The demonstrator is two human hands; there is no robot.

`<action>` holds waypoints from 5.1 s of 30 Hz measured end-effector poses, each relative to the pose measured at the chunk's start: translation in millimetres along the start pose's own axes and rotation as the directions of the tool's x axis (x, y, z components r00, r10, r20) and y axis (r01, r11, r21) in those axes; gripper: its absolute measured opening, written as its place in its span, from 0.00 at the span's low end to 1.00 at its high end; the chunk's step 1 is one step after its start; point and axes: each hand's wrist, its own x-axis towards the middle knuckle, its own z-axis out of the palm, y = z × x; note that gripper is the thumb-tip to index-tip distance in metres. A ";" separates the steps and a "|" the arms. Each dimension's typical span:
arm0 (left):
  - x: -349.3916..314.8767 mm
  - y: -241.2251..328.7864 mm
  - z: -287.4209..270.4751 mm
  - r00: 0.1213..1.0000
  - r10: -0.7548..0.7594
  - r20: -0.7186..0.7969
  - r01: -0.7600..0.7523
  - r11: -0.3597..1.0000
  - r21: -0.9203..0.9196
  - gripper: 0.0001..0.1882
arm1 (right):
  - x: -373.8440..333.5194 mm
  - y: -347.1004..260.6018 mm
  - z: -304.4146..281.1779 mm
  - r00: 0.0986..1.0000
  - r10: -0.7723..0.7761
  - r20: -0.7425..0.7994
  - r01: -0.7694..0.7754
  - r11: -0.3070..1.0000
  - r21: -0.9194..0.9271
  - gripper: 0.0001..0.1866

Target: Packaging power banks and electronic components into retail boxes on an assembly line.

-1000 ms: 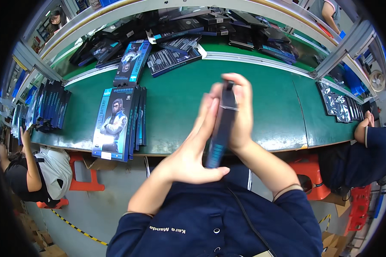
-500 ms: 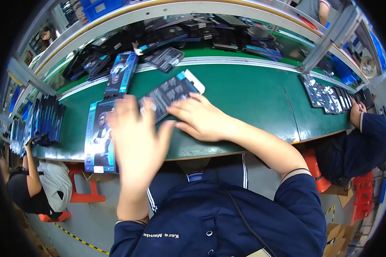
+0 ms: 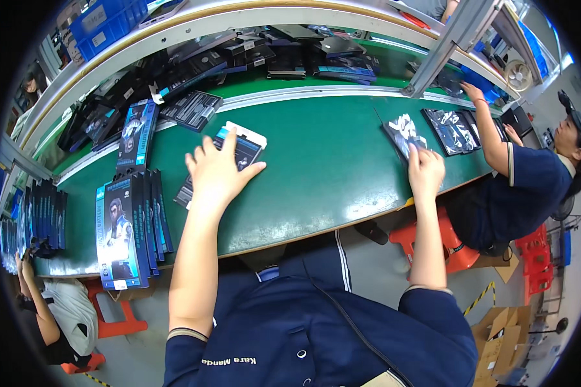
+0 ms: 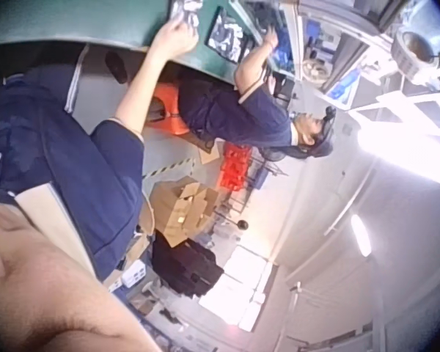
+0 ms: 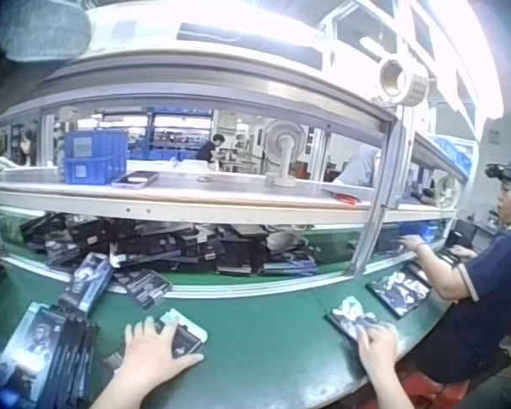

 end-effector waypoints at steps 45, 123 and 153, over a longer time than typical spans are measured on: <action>-74.5 44.9 -27.1 0.859 -0.054 -0.509 -0.442 0.423 -0.791 0.73 | -42.3 -244.6 -143.8 0.593 -0.768 -0.243 0.711 0.357 0.605 0.12; -61.9 -3.6 -27.6 0.907 0.344 0.244 -0.320 0.938 -0.133 0.43 | 18.1 43.7 2.3 0.999 -0.006 -0.042 0.002 0.997 -0.083 0.23; -80.0 19.3 -84.8 0.782 0.470 -0.410 -0.621 0.526 -0.581 0.66 | -67.4 -196.4 -96.9 0.954 0.246 0.169 -0.069 -0.369 0.927 0.24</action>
